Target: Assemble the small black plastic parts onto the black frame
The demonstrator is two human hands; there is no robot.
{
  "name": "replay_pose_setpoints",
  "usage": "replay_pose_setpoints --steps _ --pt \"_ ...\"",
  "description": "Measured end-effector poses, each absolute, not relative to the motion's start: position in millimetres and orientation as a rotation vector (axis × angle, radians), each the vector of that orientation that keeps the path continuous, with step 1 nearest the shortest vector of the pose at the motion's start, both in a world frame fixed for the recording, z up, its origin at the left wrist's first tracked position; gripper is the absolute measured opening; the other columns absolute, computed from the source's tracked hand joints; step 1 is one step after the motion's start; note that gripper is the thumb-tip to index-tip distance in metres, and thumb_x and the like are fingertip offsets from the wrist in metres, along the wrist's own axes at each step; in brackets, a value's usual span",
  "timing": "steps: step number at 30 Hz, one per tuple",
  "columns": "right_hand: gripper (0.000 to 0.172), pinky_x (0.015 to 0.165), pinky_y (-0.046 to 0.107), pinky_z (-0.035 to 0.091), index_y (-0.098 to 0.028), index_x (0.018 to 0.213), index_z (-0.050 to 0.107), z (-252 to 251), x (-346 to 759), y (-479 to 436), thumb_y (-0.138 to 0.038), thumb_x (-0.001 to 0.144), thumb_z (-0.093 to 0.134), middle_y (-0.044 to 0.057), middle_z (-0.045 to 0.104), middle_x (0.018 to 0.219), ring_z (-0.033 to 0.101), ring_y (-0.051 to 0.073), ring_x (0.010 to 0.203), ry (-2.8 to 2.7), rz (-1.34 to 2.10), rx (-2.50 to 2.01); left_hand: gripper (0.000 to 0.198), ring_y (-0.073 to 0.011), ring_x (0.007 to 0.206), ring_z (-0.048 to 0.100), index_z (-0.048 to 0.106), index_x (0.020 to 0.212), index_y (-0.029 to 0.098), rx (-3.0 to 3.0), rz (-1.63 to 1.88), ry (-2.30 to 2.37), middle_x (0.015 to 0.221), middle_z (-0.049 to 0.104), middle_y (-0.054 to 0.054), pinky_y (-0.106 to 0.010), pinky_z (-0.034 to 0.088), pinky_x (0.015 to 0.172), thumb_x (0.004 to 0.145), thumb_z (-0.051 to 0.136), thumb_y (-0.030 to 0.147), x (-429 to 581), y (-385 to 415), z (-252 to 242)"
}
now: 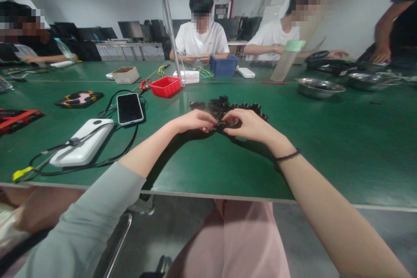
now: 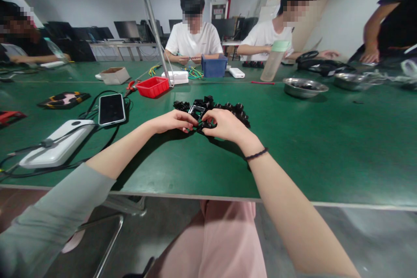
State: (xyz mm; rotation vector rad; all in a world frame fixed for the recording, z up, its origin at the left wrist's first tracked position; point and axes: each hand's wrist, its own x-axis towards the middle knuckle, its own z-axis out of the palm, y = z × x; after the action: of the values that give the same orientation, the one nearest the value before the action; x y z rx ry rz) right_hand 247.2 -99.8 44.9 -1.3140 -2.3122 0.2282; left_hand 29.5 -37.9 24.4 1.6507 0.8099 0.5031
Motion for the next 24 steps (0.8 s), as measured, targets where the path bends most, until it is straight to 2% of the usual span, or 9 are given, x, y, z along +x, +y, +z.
replay_pose_setpoints --steps 6,13,24 --pt "0.028 0.073 0.033 0.047 -0.017 0.097 0.071 42.7 251.5 -97.0 -0.032 0.073 0.074 0.007 0.071 0.088 0.064 0.023 0.080 -2.371 0.086 -1.266 0.026 -0.0092 0.073 0.064 0.075 0.093 0.012 1.652 0.500 0.803 0.084 0.073 -0.005 -0.025 0.054 0.073 0.068 0.076 0.015 29.3 -38.4 24.3" --pt "0.029 0.078 0.034 0.047 -0.020 0.099 0.071 39.2 255.5 -94.6 -0.024 0.070 0.072 0.006 0.071 0.092 0.064 0.022 0.085 -2.381 0.105 -1.220 0.026 -0.0102 0.076 0.065 0.075 0.093 0.012 1.647 0.507 0.798 0.087 0.073 -0.005 -0.026 0.055 0.075 0.067 0.075 0.014 29.4 -37.2 23.0" --pt "0.022 0.074 0.032 0.050 -0.017 0.094 0.074 42.8 255.5 -95.3 -0.021 0.073 0.069 0.007 0.072 0.089 0.064 0.020 0.078 -2.392 0.154 -1.235 0.024 -0.0086 0.072 0.064 0.075 0.093 0.012 1.659 0.505 0.814 0.090 0.073 -0.005 -0.026 0.055 0.075 0.069 0.073 0.012 30.4 -38.3 24.7"
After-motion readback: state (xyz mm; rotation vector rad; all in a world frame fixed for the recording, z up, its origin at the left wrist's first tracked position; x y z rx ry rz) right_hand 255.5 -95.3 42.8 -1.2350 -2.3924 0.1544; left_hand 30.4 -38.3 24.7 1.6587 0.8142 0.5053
